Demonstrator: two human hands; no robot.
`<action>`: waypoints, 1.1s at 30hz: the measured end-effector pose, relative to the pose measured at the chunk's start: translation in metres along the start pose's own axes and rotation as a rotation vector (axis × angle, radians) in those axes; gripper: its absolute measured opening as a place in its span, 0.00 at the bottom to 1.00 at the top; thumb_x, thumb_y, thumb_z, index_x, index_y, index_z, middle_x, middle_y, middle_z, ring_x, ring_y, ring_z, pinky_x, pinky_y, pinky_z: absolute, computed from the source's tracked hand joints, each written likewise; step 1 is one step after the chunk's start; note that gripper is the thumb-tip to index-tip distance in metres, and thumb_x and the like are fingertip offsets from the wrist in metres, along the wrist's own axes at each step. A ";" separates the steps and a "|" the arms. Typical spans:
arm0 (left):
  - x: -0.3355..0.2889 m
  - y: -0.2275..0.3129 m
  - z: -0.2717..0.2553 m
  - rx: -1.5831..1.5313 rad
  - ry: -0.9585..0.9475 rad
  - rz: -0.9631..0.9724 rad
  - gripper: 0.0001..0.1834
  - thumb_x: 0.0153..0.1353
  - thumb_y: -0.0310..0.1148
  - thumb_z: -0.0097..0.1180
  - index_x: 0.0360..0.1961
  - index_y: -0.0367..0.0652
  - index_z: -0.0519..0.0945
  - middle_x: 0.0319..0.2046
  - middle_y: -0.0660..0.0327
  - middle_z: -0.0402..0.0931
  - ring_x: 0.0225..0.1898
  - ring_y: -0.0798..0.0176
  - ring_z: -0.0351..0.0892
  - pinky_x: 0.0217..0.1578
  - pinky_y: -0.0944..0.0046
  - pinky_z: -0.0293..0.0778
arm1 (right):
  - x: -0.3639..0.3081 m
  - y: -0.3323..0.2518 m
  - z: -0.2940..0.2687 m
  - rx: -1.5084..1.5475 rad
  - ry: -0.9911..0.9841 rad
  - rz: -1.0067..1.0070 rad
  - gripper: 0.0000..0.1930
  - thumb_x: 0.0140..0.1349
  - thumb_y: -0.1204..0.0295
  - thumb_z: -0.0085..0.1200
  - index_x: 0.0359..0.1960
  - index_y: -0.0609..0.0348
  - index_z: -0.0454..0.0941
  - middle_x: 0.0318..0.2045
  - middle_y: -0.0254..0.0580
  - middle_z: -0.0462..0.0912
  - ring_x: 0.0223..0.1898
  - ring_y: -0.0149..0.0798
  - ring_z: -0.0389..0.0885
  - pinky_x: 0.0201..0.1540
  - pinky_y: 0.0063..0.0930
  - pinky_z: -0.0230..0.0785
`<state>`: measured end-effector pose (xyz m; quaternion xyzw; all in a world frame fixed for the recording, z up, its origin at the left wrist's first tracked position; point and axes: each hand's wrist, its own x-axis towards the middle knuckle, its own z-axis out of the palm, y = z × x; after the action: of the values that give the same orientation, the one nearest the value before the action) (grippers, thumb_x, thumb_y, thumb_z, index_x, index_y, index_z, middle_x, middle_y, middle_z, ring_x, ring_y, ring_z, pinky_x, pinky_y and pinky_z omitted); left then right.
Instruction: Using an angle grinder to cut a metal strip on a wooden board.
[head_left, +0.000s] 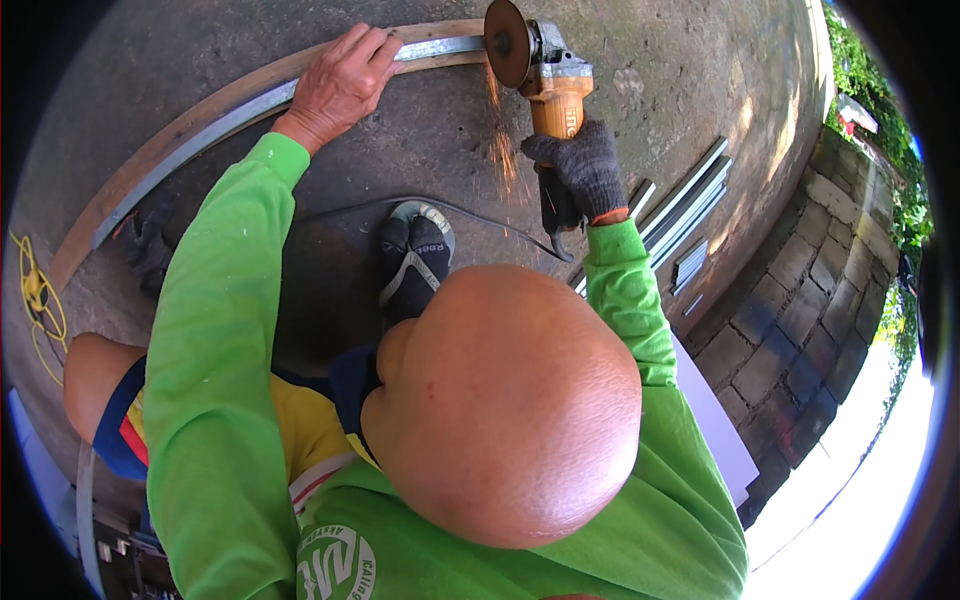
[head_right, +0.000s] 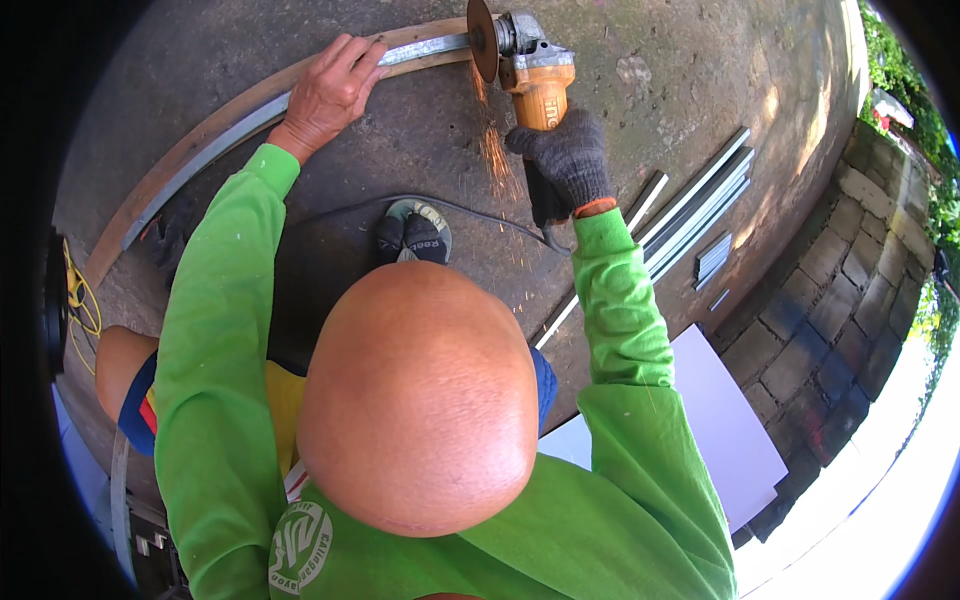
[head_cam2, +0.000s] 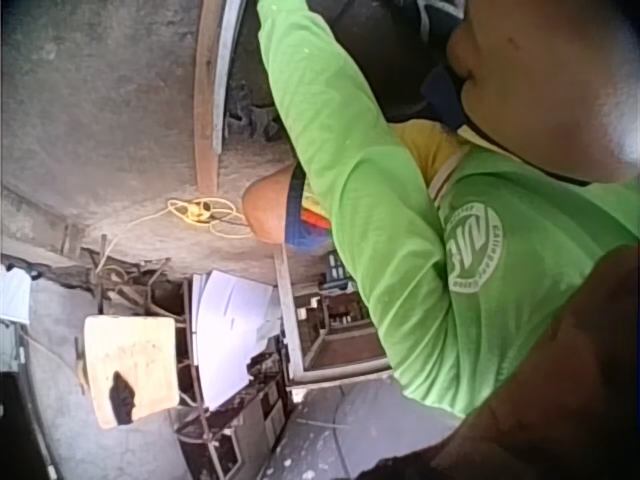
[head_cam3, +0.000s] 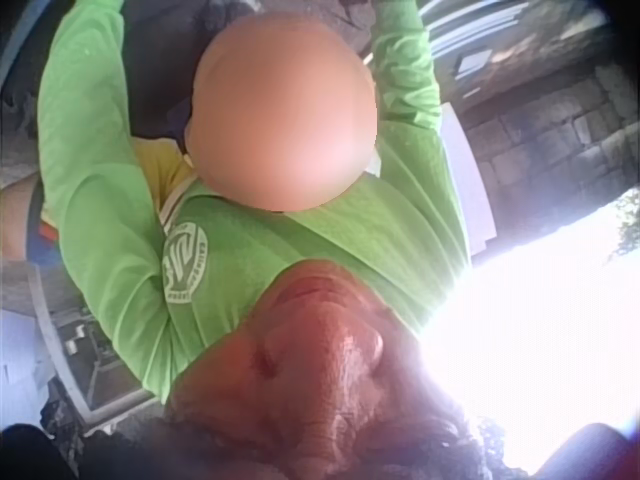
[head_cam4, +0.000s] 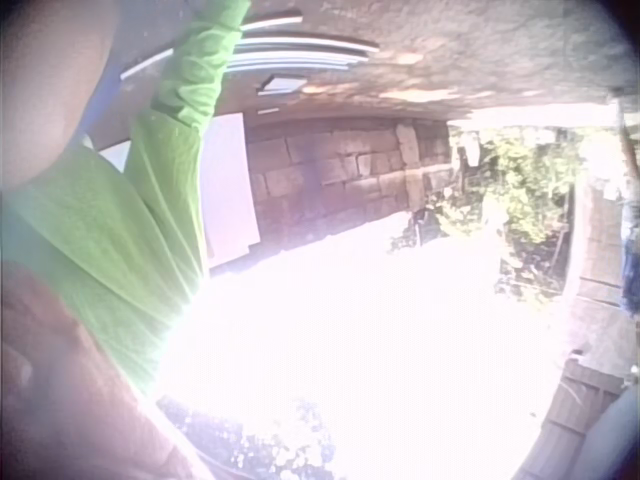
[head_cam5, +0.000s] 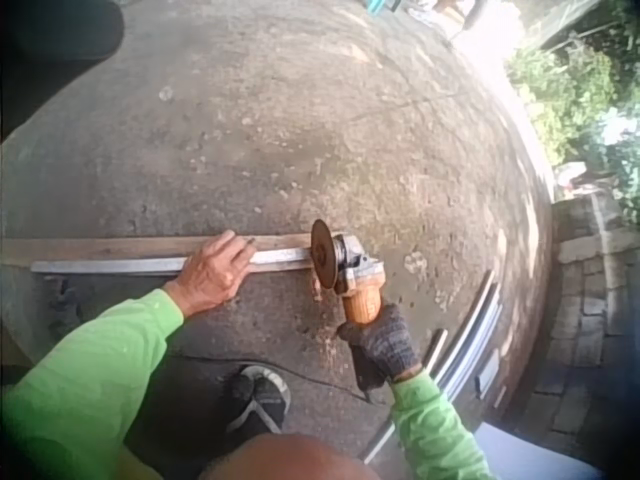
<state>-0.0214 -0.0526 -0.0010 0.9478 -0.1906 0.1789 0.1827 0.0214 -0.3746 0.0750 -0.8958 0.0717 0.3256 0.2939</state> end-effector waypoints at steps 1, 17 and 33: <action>0.000 0.000 0.000 -0.010 -0.003 0.002 0.19 0.59 0.28 0.66 0.51 0.35 0.80 0.42 0.57 0.77 0.45 0.54 0.78 0.48 0.57 0.78 | -0.001 0.001 0.000 -0.007 0.010 -0.027 0.28 0.42 0.56 0.76 0.40 0.65 0.84 0.29 0.49 0.88 0.33 0.45 0.89 0.38 0.38 0.80; 0.000 0.001 0.001 0.019 -0.005 -0.003 0.17 0.61 0.33 0.64 0.49 0.38 0.79 0.41 0.59 0.74 0.47 0.55 0.77 0.51 0.57 0.78 | 0.002 -0.011 -0.001 -0.044 0.008 -0.029 0.27 0.44 0.54 0.75 0.37 0.65 0.84 0.26 0.47 0.88 0.30 0.42 0.89 0.36 0.36 0.80; -0.001 -0.001 0.000 -0.007 0.009 -0.001 0.19 0.59 0.28 0.66 0.51 0.35 0.80 0.42 0.57 0.76 0.44 0.54 0.78 0.47 0.58 0.78 | -0.001 -0.009 0.000 0.011 -0.011 -0.002 0.27 0.43 0.56 0.76 0.37 0.66 0.84 0.27 0.46 0.88 0.29 0.41 0.89 0.35 0.34 0.80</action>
<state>-0.0219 -0.0519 -0.0019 0.9464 -0.1900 0.1822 0.1869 0.0230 -0.3669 0.0800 -0.8925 0.0709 0.3297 0.2996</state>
